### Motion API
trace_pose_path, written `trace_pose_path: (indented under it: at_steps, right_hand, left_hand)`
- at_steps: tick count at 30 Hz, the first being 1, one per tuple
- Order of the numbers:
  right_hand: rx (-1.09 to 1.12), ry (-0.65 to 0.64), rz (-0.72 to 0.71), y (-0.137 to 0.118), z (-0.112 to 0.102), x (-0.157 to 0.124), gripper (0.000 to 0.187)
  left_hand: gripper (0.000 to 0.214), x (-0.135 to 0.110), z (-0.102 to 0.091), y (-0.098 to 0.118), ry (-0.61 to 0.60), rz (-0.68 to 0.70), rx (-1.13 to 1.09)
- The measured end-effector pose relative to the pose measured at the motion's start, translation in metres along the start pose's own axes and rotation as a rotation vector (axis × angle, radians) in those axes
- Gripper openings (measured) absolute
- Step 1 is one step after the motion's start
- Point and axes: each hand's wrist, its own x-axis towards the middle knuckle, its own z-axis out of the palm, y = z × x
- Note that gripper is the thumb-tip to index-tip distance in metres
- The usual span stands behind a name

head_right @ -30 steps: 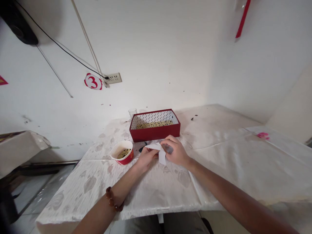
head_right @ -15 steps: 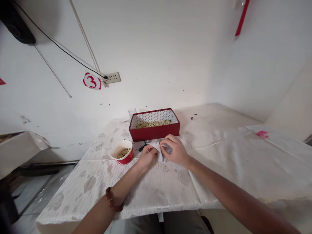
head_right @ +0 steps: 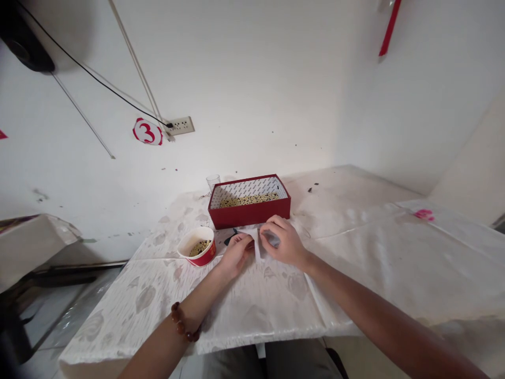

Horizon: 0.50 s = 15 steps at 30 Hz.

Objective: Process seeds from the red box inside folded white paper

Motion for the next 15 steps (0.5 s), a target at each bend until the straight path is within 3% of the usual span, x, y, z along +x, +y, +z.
trace_pose_path:
  at_steps: [6, 11, 15]
  right_hand:
    - [-0.028, 0.024, -0.004, 0.0011, -0.0012, 0.0012, 0.013]
    - [-0.032, 0.016, -0.007, 0.0043, -0.0006, -0.0002, 0.015]
    - [-0.009, -0.008, -0.037, 0.0097, 0.0005, -0.0038, 0.028]
  left_hand:
    - [0.027, 0.0003, -0.0044, 0.0011, -0.019, -0.111, -0.101]
    - [0.030, -0.0037, -0.0039, 0.0043, -0.037, -0.076, -0.062]
    - [0.035, -0.0055, -0.0029, 0.0045, -0.059, -0.098, -0.050]
